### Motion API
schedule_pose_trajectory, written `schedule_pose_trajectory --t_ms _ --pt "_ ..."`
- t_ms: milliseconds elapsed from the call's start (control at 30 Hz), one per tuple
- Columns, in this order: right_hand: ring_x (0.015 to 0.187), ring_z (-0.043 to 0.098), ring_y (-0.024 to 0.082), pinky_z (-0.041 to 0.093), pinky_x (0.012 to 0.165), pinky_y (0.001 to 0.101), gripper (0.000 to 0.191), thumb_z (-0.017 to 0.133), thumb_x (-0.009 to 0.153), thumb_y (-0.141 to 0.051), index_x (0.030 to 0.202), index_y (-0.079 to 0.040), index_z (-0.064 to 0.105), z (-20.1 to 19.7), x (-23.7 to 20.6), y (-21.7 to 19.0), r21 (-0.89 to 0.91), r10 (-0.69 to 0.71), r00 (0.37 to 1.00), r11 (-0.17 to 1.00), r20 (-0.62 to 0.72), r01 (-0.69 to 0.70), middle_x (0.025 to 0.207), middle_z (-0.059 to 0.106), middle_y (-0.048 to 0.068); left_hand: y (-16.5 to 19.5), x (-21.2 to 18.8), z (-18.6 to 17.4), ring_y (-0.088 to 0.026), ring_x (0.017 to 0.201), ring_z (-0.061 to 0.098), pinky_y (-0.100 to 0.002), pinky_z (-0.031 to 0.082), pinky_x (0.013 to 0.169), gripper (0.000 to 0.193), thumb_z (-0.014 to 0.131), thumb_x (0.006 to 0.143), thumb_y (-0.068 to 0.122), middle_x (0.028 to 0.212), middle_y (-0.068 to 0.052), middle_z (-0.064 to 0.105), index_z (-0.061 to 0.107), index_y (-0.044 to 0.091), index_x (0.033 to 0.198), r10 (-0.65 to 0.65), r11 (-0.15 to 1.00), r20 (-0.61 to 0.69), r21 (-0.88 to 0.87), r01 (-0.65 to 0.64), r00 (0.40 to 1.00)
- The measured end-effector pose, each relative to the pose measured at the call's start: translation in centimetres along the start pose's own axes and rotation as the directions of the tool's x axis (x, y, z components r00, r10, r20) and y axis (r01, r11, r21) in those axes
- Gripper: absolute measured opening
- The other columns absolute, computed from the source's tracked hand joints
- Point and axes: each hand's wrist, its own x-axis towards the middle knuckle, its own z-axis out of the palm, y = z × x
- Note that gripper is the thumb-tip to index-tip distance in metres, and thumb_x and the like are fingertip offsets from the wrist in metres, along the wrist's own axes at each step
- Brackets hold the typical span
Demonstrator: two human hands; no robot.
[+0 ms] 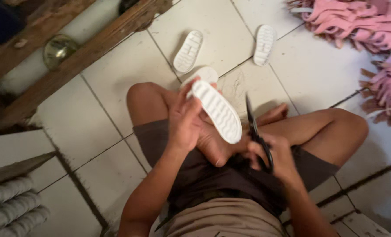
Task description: The person sits cross-legged on the floor holding a white foam shoe sole in one hand and scissors in the other, trimming excess material from the sole's edge. They place the finished sole on the floor, pick up another sole, and repeat the trimming, occasionally reaching for new soles from a nearby stack.
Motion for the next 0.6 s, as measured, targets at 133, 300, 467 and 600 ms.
schedule_pose_trajectory --t_ms 133,300,467,600 --pt "0.068 0.065 0.013 0.051 0.059 0.0295 0.044 0.083 0.083 -0.034 0.105 0.002 0.073 -0.2 -2.0 -2.5 -0.271 -0.203 0.979 0.944 -0.023 0.189 0.078 0.072 0.005 2.6 0.4 0.4 -0.035 0.136 0.061 -0.047 0.051 0.113 0.057 0.062 0.109 0.019 0.146 -0.020 0.060 0.040 0.005 0.159 0.076 0.997 -0.006 -0.022 -0.076 0.997" --pt "0.061 0.059 0.017 0.050 0.055 0.0335 0.052 0.093 0.066 -0.030 0.100 0.003 0.072 0.6 -2.3 -3.0 -0.669 -0.405 0.908 0.705 -0.106 0.237 0.072 0.066 0.010 2.5 -0.4 1.9 -0.032 0.133 0.060 -0.050 0.051 0.119 0.055 0.064 0.111 0.018 0.144 -0.021 0.060 0.044 0.000 0.159 0.158 0.986 0.079 0.050 -0.162 0.984" --pt "0.069 0.065 0.023 0.053 0.065 0.0334 0.038 0.089 0.076 -0.017 0.099 0.004 0.068 0.0 -2.1 -1.3 -0.658 -0.513 0.855 0.671 -0.077 0.343 0.081 0.067 0.014 1.4 -1.6 3.0 -0.032 0.131 0.067 -0.049 0.056 0.115 0.054 0.065 0.108 0.015 0.146 -0.023 0.062 0.046 -0.002 0.155 0.110 0.945 0.110 0.295 -0.138 0.988" --pt "0.081 0.074 0.029 0.056 0.068 0.0357 0.041 0.085 0.076 -0.011 0.106 0.009 0.068 -0.4 -1.7 -0.3 -0.703 -0.583 0.810 0.600 -0.060 0.380 0.092 0.071 0.021 0.6 -2.5 2.9 -0.025 0.130 0.066 -0.042 0.055 0.114 0.054 0.066 0.107 0.014 0.142 -0.023 0.065 0.046 -0.005 0.154 0.083 0.910 0.088 0.400 -0.112 0.993"
